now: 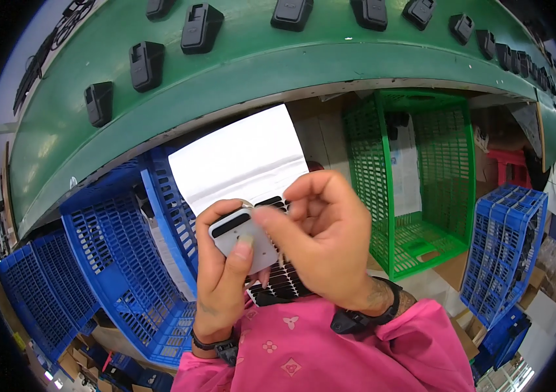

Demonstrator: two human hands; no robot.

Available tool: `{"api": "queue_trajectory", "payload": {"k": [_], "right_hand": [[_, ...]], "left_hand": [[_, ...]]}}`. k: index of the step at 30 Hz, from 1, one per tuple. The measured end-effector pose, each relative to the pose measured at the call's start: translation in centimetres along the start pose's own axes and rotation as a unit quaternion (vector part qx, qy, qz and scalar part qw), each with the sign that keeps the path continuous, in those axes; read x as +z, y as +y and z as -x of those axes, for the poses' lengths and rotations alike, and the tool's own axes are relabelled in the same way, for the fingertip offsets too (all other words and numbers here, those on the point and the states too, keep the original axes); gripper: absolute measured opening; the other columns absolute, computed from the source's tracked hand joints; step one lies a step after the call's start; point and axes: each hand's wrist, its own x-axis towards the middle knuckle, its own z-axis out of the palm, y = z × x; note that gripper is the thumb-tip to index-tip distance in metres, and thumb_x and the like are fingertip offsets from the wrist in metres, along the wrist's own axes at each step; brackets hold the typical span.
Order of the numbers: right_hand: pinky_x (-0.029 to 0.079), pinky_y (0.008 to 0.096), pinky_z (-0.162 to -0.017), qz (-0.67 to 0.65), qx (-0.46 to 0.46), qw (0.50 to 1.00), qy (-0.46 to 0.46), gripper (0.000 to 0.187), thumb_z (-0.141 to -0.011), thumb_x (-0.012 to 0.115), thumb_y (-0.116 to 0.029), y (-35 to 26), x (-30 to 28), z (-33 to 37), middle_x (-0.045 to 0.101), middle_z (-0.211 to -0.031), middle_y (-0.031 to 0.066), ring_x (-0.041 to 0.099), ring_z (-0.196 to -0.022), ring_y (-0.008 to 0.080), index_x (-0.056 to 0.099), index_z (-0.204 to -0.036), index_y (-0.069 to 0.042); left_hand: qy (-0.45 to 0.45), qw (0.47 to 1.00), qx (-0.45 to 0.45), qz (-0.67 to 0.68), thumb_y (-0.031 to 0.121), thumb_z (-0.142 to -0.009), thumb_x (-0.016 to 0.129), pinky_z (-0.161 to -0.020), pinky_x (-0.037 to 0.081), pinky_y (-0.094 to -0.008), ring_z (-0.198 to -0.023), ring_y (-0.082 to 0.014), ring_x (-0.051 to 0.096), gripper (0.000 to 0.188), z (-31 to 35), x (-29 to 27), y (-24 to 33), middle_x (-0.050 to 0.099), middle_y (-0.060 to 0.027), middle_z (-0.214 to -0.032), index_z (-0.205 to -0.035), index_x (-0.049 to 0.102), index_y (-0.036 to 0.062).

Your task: The person peels a black adhesive strip from a sheet, applies it to the back of a white electronic device, and presses it down. After repeating this for several devices, they place the finished items onto a green conveyor belt.

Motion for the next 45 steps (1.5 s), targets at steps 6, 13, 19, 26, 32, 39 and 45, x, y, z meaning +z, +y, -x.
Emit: {"api": "queue_trajectory", "payload": {"k": [6,13,19,26,32,39,45], "right_hand": [[0.043,0.0209,-0.058,0.294,0.020,0.927,-0.232,0.016,-0.080,0.066,-0.009,0.5,-2.3,0.0,0.057,-0.078,0.0041,0.053,-0.066,0.0071,0.058,-0.086,0.002],[0.042,0.0226,-0.056,0.178,0.069,0.941,-0.279,0.020,-0.071,0.074,-0.009,2.1,-4.7,0.2,0.058,-0.076,0.0046,0.054,-0.064,0.0088,0.062,-0.083,0.001],[0.043,0.0235,-0.053,0.276,0.015,0.883,-0.380,0.017,-0.073,0.073,-0.006,2.0,-2.4,0.0,0.059,-0.072,0.0077,0.055,-0.060,0.0121,0.065,-0.086,0.001],[0.044,0.0303,-0.063,0.488,-0.311,0.805,-0.134,0.034,-0.069,0.072,-0.001,5.8,-0.5,-0.6,0.053,-0.092,0.0092,0.052,-0.078,0.0216,0.064,-0.102,-0.001],[0.042,0.0310,-0.063,0.483,-0.368,0.784,-0.130,0.030,-0.069,0.070,0.004,7.1,-0.4,-0.8,0.052,-0.092,0.0093,0.050,-0.079,0.0228,0.065,-0.098,-0.001],[0.042,0.0288,-0.068,0.429,-0.286,0.848,-0.123,0.015,-0.072,0.066,0.006,6.6,0.0,-0.4,0.052,-0.088,0.0092,0.050,-0.080,0.0206,0.058,-0.083,-0.001],[0.039,0.0198,-0.069,0.119,-0.051,0.982,-0.141,0.010,-0.082,0.059,0.003,1.7,-0.7,0.4,0.052,-0.087,0.0017,0.046,-0.078,0.0063,0.053,-0.089,-0.001]], "left_hand": [[0.030,0.996,0.029,0.085,0.016,-0.094,0.045,-0.059,0.043,-0.0203,-0.067,-0.0096,0.050,0.041,-0.1,-0.5,-0.5,0.049,-0.0163,-0.121,-0.129,0.027,0.0030],[-0.054,0.991,0.095,-0.075,0.013,-0.078,0.069,-0.075,0.048,-0.0274,-0.090,-0.0161,0.057,0.057,2.1,-4.5,-3.6,0.054,-0.0144,-0.110,-0.124,0.037,-0.0011],[-0.162,0.974,-0.074,-0.140,0.009,-0.077,0.066,-0.081,0.049,-0.0317,-0.096,-0.0173,0.057,0.050,2.9,-5.1,-2.4,0.055,-0.0145,-0.112,-0.119,0.043,-0.0025],[0.017,0.999,-0.030,0.040,0.038,-0.093,0.045,-0.076,0.050,-0.0323,-0.083,-0.0212,0.060,0.051,3.2,-6.4,-4.4,0.057,-0.0165,-0.095,-0.126,0.034,0.0004],[0.058,0.996,0.016,0.060,0.059,-0.093,0.023,-0.075,0.051,-0.0328,-0.080,-0.0206,0.061,0.068,2.4,-6.0,-4.3,0.058,-0.0160,-0.095,-0.124,0.036,0.0003],[0.063,0.994,0.039,0.078,0.041,-0.097,0.036,-0.076,0.050,-0.0327,-0.082,-0.0204,0.060,0.049,2.1,-6.2,-4.4,0.057,-0.0165,-0.099,-0.124,0.034,0.0002],[0.056,0.998,0.001,-0.008,0.011,-0.087,0.055,-0.079,0.048,-0.0298,-0.089,-0.0183,0.059,0.044,2.8,-4.9,-2.2,0.060,-0.0148,-0.100,-0.123,0.034,-0.0028]]}}
